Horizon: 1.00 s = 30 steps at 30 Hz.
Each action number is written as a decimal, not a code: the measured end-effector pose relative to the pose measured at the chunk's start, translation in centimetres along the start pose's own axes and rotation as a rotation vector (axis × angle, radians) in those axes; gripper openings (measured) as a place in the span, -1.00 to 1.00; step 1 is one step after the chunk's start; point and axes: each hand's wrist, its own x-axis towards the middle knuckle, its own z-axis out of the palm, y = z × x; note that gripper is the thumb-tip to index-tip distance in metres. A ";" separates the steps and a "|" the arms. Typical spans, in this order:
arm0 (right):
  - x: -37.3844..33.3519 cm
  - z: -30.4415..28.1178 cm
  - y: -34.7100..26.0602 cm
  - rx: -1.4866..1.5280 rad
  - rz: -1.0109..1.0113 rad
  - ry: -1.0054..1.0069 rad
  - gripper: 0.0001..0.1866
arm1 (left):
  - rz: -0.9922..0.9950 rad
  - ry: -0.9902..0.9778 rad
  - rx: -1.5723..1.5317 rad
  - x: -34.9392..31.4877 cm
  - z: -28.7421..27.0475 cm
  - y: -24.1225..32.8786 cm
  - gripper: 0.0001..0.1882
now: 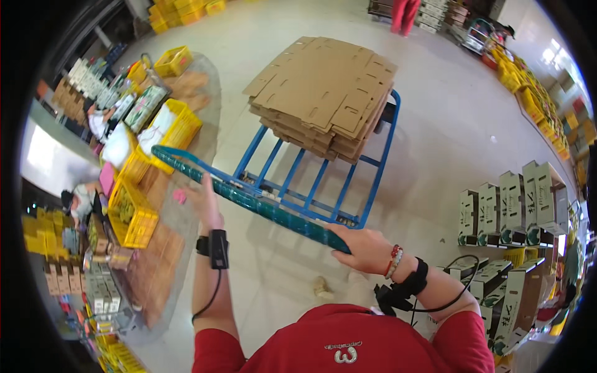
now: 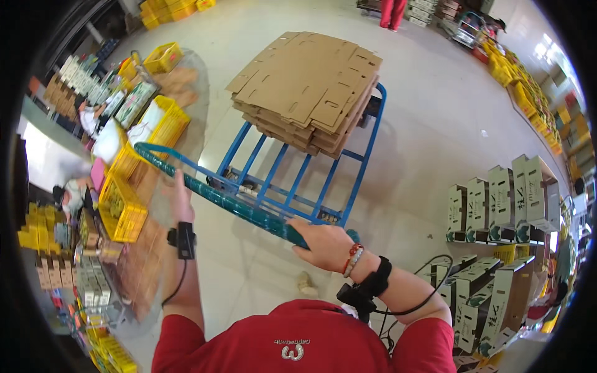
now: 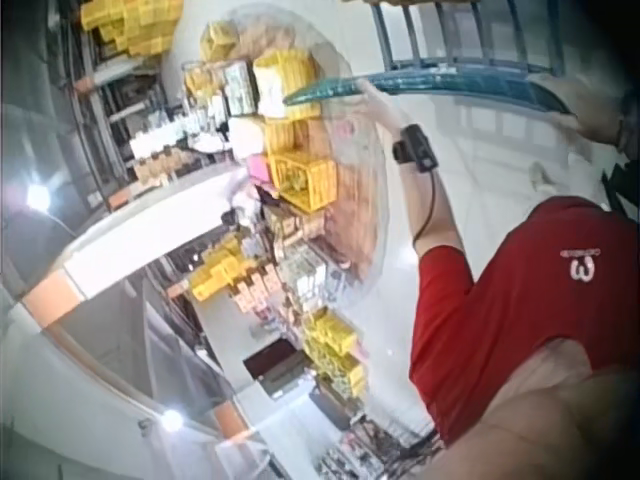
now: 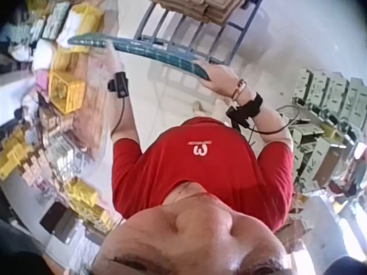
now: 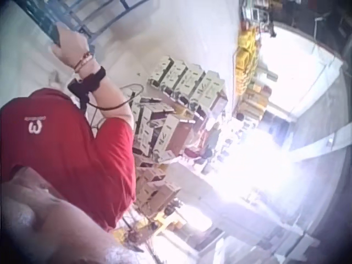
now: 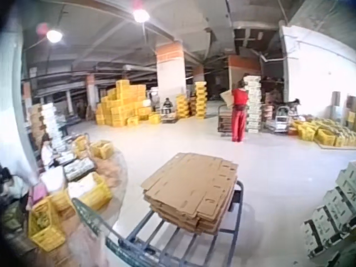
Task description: The recorder is folding flat cardboard sheets into boxes and stacking them on a blue trolley.
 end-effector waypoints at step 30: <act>-26.3 -1.0 4.3 -0.050 0.157 -0.136 -0.58 | -0.066 0.404 -0.281 -16.8 -14.9 -0.8 -0.56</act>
